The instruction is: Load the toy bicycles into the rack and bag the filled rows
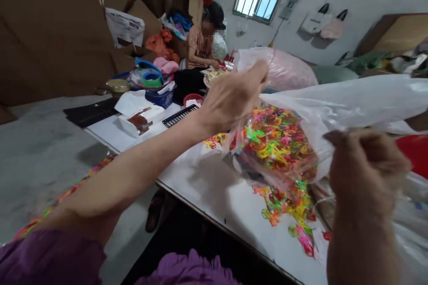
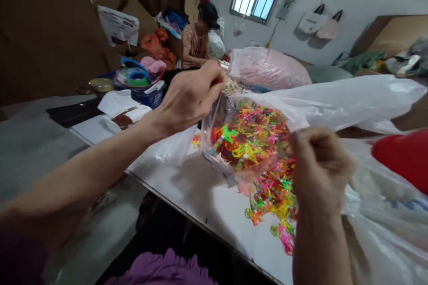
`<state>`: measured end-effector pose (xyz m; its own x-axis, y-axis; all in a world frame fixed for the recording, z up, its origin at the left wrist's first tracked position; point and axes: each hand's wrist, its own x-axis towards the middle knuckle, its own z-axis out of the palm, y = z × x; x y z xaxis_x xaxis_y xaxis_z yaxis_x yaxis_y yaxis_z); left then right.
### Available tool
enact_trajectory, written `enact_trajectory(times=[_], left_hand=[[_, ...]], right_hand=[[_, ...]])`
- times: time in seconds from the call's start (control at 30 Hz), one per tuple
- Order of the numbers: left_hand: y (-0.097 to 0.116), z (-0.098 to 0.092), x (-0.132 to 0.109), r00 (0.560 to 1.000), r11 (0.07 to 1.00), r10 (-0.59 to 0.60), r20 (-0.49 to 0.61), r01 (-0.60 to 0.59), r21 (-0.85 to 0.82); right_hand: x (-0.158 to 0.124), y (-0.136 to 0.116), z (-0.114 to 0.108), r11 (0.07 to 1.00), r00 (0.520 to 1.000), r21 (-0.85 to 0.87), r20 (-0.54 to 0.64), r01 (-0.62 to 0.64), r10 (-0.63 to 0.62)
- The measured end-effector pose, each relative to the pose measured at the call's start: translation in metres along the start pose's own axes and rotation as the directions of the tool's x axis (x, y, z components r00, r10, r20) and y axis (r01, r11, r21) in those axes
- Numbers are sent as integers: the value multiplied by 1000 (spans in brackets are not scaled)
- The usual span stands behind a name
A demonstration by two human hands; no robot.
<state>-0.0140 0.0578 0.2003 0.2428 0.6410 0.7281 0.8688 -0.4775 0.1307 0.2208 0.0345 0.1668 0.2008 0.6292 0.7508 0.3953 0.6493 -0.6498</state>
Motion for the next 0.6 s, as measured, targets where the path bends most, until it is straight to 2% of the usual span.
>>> enact_trajectory(times=[0.03, 0.07, 0.13, 0.17, 0.2, 0.23, 0.27, 0.3, 0.33, 0.37, 0.4, 0.43, 0.47, 0.5, 0.53, 0.57, 0.6], left_hand=[[-5, 3, -18, 1000, 1000, 15, -9, -15, -16], [-12, 8, -40, 1000, 999, 21, -11, -21, -30], [-31, 21, -101, 1000, 1000, 24, -18, -25, -15], [-40, 27, -136, 999, 999, 34, 8, -34, -2], [-49, 33, -173, 995, 1000, 13, 95, -15, 14], [-56, 38, -209, 979, 998, -62, 195, 56, 37], [-61, 41, -244, 942, 985, -174, 286, 163, 61], [-63, 44, -275, 877, 952, -303, 372, 291, 92], [-62, 47, -302, 788, 900, -417, 454, 428, 83], [-60, 50, -324, 672, 810, -526, 522, 583, 66], [-55, 54, -341, 534, 670, -639, 554, 740, 58], [-49, 59, -353, 391, 487, -714, 581, 873, 12], [-42, 65, -360, 256, 274, -744, 617, 959, -67], [-35, 72, -362, 152, 57, -728, 668, 985, -162], [-28, 80, -361, 89, -135, -677, 730, 961, -242], [-21, 88, -357, 73, -265, -612, 787, 919, -291], [-14, 96, -349, 82, -331, -551, 831, 892, -308]], right_hand=[[-16, 1, -1, 1000, 992, 6, 124, -19, 18], [-35, 3, -1, 998, 954, 22, 295, -60, 51], [-78, 8, 3, 984, 807, 64, 582, -165, 98], [-100, 11, 8, 974, 742, 61, 659, -217, 124], [-122, 13, 14, 965, 693, 41, 704, -259, 156], [-144, 16, 21, 958, 658, 11, 729, -286, 188], [-164, 17, 27, 957, 635, -19, 744, -291, 208], [-182, 18, 33, 963, 620, -40, 758, -268, 204], [-199, 19, 38, 972, 602, -50, 778, -228, 181], [-213, 18, 40, 984, 580, -48, 802, -174, 141], [-224, 17, 41, 993, 553, -34, 828, -115, 92], [-231, 16, 40, 998, 521, -12, 853, -63, 43], [-236, 14, 38, 1000, 492, 12, 871, -20, 0], [-239, 11, 36, 999, 470, 31, 882, 17, -36], [-240, 8, 34, 998, 458, 38, 887, 53, -58], [-239, 4, 33, 995, 449, 34, 891, 91, -71], [-238, 1, 32, 991, 435, 26, 897, 129, -80]])
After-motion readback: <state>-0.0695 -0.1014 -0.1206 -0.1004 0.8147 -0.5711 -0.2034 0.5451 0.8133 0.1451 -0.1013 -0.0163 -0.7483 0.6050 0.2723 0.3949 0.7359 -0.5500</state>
